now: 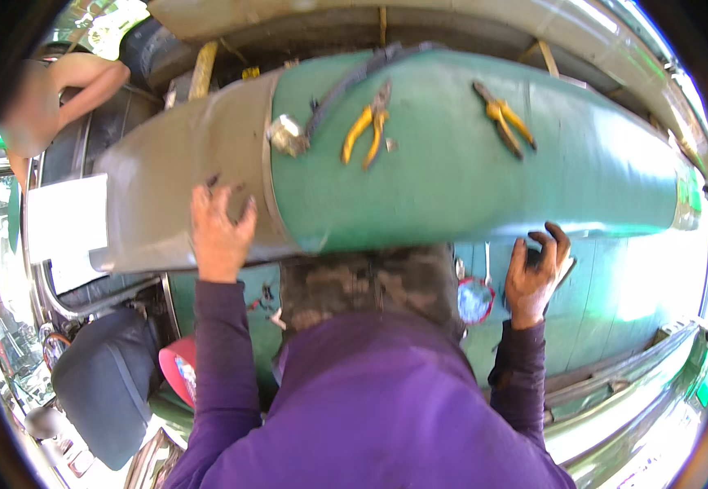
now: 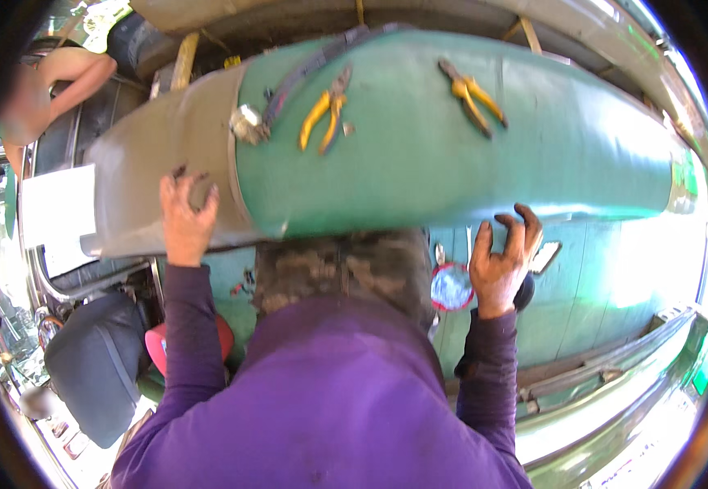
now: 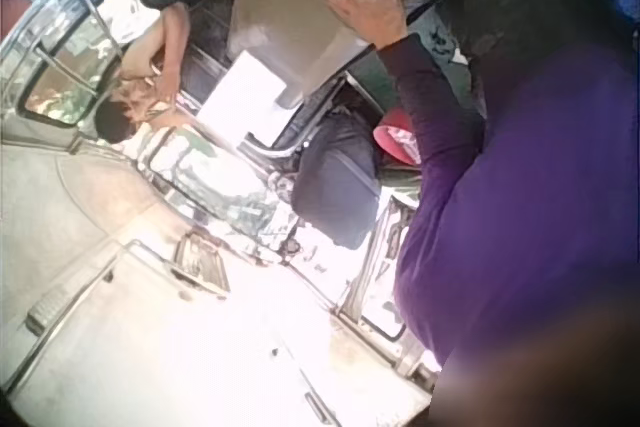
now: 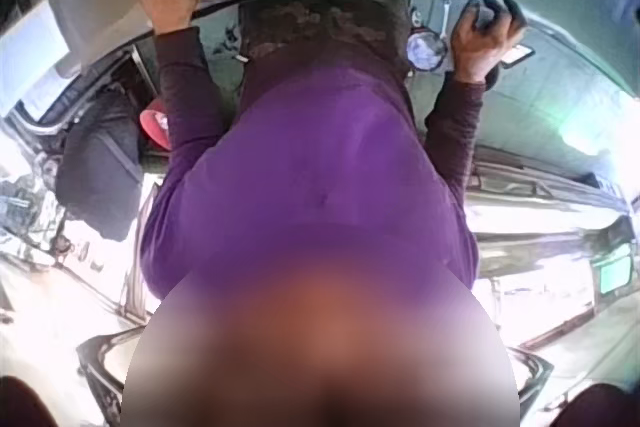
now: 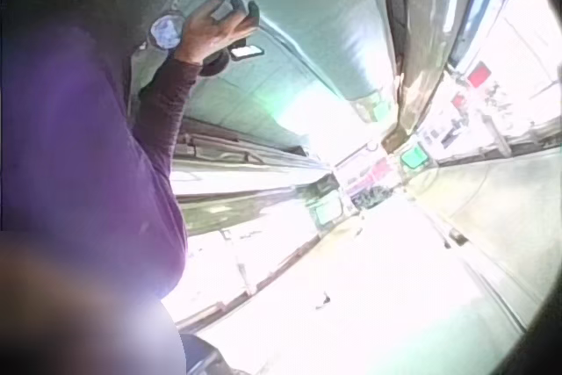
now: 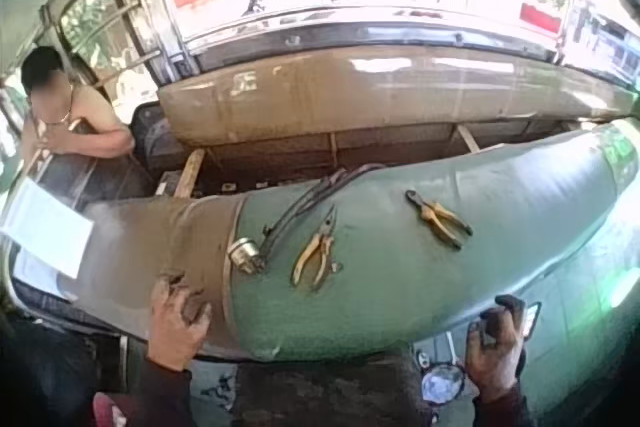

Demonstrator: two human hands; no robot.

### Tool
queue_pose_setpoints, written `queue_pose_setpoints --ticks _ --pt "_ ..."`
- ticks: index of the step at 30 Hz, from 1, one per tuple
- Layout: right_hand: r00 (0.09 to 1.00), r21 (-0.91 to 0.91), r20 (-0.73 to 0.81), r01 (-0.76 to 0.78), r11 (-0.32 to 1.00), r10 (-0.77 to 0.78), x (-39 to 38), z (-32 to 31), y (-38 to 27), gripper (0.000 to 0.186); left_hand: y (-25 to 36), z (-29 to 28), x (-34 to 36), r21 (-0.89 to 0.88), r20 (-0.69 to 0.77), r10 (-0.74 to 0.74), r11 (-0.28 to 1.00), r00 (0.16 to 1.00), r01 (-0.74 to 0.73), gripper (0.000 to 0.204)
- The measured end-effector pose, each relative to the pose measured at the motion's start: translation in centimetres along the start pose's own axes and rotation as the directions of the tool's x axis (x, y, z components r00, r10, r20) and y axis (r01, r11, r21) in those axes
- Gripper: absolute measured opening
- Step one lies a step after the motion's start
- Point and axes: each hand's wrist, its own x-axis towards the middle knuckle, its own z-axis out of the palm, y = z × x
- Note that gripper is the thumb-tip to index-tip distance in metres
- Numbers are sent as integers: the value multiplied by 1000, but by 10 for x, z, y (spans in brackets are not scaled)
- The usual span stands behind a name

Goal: The person works on the electrical system of a vehicle, using a portable light to illuminate the area. They use pliers and a wrench to manipulate wires and connectors under the dashboard. Another person is visible in the driver's seat.

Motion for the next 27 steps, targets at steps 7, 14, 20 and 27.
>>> queue_pose_setpoints --ticks 7,14,20,27 --pt "792 -233 544 -175 957 277 -112 38 157 22 -45 -25 -78 95 -98 -71 992 993 81 37" --pt "570 -468 570 -367 804 592 -160 155 265 26 -117 -35 -163 150 -206 -232 952 951 265 48" --pt "399 -605 526 -446 660 751 -151 191 285 29 -158 -40 -280 328 120 -710 688 694 647 61" --pt "628 -292 685 -229 928 370 -147 185 307 40 -146 -7 -378 218 572 -767 484 291 848 48"
